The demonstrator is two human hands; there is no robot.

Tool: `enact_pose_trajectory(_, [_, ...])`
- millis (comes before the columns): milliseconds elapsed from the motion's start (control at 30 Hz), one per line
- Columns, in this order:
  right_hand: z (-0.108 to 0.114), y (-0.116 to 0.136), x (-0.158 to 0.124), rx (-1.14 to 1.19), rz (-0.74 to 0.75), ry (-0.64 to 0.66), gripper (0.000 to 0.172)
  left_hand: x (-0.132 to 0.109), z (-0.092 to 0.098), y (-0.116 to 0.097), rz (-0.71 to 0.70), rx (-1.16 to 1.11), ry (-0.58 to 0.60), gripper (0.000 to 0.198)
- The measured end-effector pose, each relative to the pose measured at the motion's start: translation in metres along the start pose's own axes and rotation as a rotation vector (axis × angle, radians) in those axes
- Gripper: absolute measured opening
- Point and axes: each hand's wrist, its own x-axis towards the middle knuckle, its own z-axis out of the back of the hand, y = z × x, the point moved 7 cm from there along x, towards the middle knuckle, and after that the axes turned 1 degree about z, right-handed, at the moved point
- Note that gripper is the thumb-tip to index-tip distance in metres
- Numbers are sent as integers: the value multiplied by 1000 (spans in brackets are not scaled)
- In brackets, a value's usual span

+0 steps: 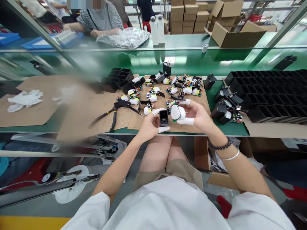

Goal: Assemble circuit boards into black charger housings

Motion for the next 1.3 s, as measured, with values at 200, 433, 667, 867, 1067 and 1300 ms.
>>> enact_pose_trajectory(200, [-44,40,-42,28,345,-56,60,-39,4,-70,-256,-22,-70,65])
enact_pose_trajectory(433, [-42,58,-60,-50,414,-45,63,-52,4,-98,-372,-16,-64,63])
enact_pose_trajectory(667, [-44,64,-65,-19,385,-44,59,-55,3,-100,-393,0,-42,63])
enact_pose_trajectory(867, [-48,70,-62,47,332,-49,58,-57,5,-104,-417,57,-54,58])
enact_pose_trajectory(1067, [-49,72,-62,33,322,-90,58,-56,6,-106,-436,68,-54,59])
enact_pose_trajectory(1300, [-52,72,-62,-22,332,-42,63,-56,7,-102,-429,27,-58,57])
